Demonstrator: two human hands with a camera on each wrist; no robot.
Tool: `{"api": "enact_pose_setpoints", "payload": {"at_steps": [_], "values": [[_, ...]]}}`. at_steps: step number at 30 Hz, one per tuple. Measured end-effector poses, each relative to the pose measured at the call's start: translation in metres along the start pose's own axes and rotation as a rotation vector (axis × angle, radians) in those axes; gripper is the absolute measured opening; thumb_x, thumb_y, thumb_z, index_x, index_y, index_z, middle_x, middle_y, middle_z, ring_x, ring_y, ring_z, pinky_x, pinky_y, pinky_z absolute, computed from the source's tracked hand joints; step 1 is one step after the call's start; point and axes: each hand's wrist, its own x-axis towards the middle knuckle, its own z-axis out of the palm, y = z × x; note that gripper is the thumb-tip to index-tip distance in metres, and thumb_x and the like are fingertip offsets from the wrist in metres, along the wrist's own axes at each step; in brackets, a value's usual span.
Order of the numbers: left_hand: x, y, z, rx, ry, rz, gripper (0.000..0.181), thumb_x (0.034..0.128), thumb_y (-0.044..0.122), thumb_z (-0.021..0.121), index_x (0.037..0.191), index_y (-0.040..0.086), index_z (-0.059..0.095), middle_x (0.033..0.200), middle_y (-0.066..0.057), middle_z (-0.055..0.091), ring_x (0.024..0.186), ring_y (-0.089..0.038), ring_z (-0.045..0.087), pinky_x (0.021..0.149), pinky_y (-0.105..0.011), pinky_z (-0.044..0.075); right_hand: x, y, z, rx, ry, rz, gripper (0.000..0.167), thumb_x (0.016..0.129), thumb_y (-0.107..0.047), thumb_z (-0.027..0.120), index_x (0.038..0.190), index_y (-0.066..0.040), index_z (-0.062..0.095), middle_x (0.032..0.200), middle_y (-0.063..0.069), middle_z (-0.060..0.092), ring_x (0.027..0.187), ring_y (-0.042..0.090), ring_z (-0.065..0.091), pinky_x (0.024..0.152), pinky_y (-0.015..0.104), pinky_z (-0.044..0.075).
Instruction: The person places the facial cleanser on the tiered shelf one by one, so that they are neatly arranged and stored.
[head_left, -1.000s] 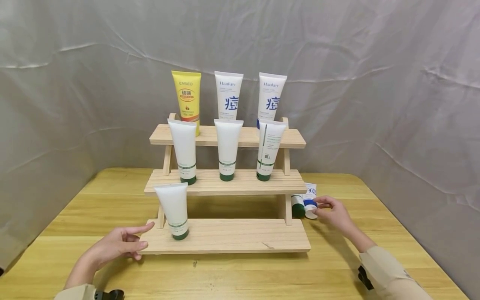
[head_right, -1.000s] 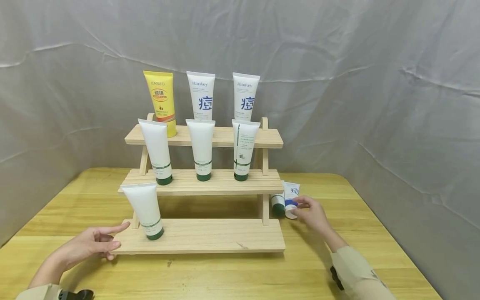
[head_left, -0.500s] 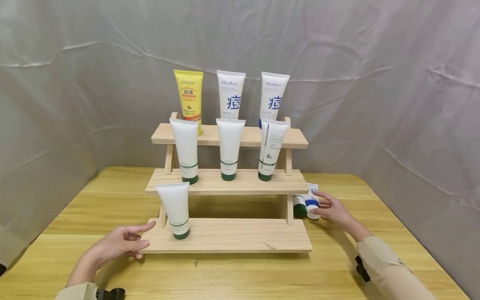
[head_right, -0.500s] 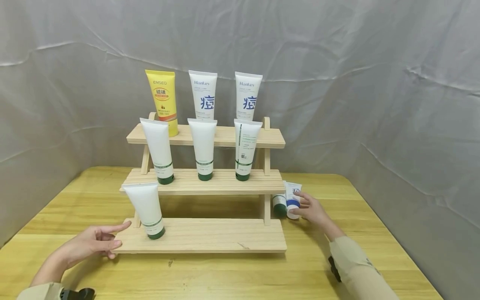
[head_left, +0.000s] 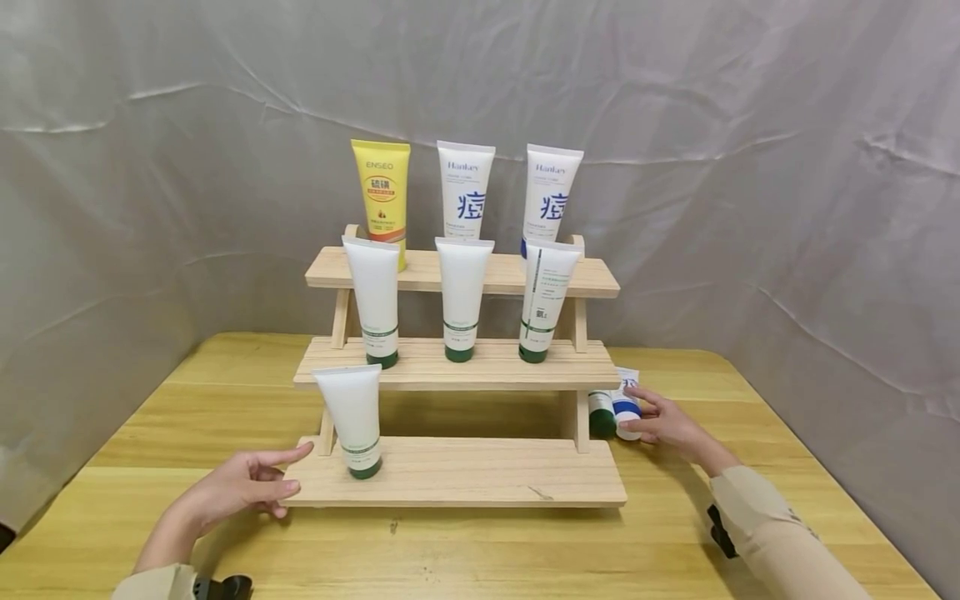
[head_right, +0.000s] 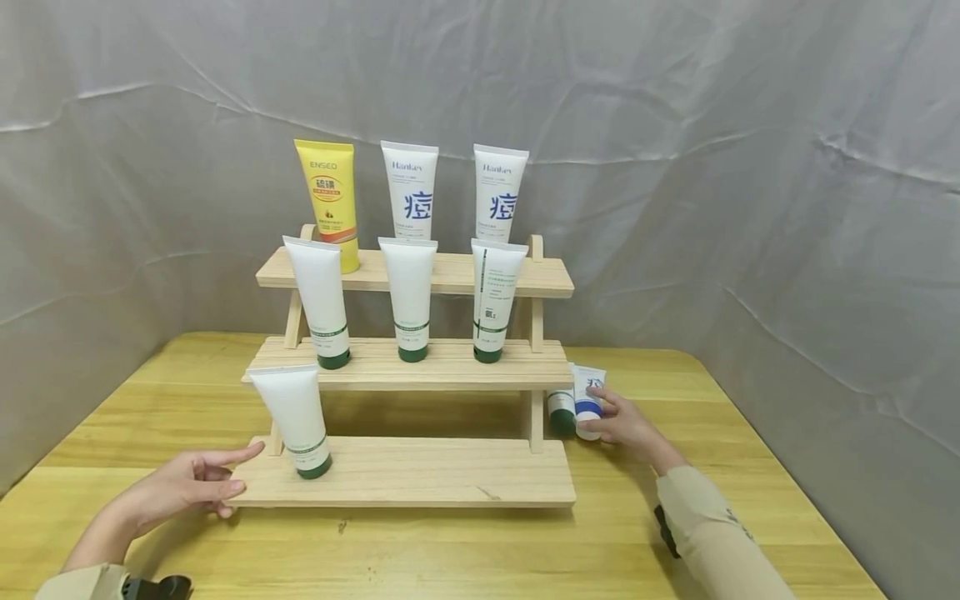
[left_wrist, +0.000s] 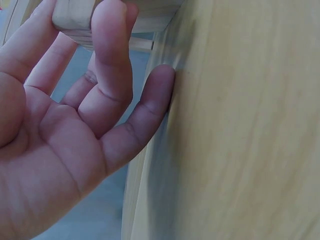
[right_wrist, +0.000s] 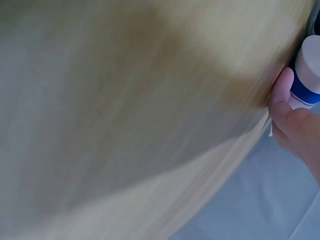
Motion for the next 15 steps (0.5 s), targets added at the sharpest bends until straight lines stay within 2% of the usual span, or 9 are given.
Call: {"api": "enact_pose_setpoints", "payload": {"at_steps": [5, 8, 12, 15], "values": [[-0.0001, 0.0001, 0.0002, 0.002, 0.003, -0.001, 0.04, 0.0874, 0.012, 0.058, 0.111, 0.044, 0.054, 0.074, -0.009, 0.053, 0.063, -0.019, 0.06, 0.062, -0.031, 0.049, 0.0012, -0.0001, 0.0003, -0.029, -0.025, 0.007, 0.074, 0.085, -0.022, 0.062, 0.141, 0.001, 0.019, 0.134, 0.038, 0.018, 0.083, 0.018, 0.047, 0.061, 0.027, 0.045], [-0.0003, 0.0003, 0.0002, 0.009, 0.009, -0.007, 0.04, 0.0872, 0.012, 0.058, 0.113, 0.042, 0.054, 0.074, -0.009, 0.053, 0.063, -0.019, 0.06, 0.061, -0.03, 0.049, 0.004, 0.0024, 0.0008, -0.039, -0.03, 0.012, 0.076, 0.083, -0.027, 0.064, 0.141, -0.001, 0.021, 0.139, 0.035, 0.009, 0.073, 0.012, 0.045, 0.058, 0.024, 0.043], [-0.0005, 0.0008, 0.0003, 0.022, 0.017, -0.014, 0.042, 0.0871, 0.013, 0.058, 0.122, 0.034, 0.052, 0.074, -0.009, 0.053, 0.063, -0.02, 0.06, 0.061, -0.03, 0.049, 0.006, 0.0041, 0.0014, -0.032, -0.036, 0.002, 0.077, 0.082, -0.032, 0.064, 0.14, -0.001, 0.023, 0.137, 0.035, 0.013, 0.055, 0.009, 0.036, 0.052, 0.022, 0.04], [-0.0006, 0.0012, 0.0003, 0.024, 0.018, -0.018, 0.042, 0.0871, 0.013, 0.058, 0.123, 0.033, 0.051, 0.074, -0.009, 0.053, 0.063, -0.02, 0.06, 0.061, -0.03, 0.049, 0.0058, 0.0031, 0.0026, -0.037, -0.027, 0.003, 0.077, 0.083, -0.032, 0.063, 0.14, 0.0, 0.023, 0.133, 0.038, 0.018, 0.057, 0.01, 0.039, 0.052, 0.024, 0.041]]}}
